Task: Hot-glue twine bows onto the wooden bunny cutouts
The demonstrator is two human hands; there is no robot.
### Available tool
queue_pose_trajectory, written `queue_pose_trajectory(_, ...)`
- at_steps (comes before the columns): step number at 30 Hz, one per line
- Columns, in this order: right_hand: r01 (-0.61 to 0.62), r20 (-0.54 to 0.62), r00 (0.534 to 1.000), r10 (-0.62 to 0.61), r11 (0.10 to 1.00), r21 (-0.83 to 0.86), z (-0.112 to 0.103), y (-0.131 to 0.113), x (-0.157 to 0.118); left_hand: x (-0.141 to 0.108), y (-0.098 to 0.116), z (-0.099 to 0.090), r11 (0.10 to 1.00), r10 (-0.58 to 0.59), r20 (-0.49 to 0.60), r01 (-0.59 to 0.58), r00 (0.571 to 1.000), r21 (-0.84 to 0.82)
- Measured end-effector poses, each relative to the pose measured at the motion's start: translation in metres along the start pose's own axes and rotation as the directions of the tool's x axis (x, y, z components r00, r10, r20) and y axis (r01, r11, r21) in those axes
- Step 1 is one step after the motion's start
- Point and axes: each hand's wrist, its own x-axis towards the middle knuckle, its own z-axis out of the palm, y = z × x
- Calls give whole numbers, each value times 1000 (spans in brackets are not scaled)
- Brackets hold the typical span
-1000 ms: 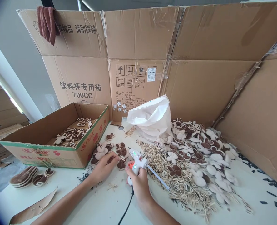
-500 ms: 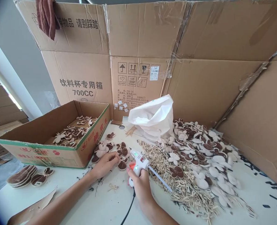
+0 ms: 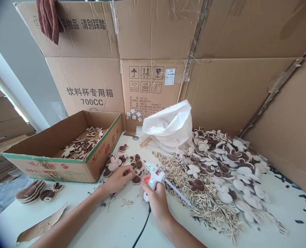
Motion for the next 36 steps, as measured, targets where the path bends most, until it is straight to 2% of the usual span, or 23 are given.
queue_pose_trajectory(18, -18, 45, 999, 17, 1000, 14, 0, -8, -4, -1, 5, 1, 997, 10, -2, -10, 1000, 73)
queue_pose_trajectory(26, -30, 55, 998, 29, 1000, 9, -1, -7, -3, -5, 8, 5, 988, 6, -66, 5, 998, 151)
queue_pose_trajectory(36, -25, 4, 1000, 25, 1000, 13, -1, -2, -1, -9, 7, 15, 959, 79, -141, -36, 987, 282)
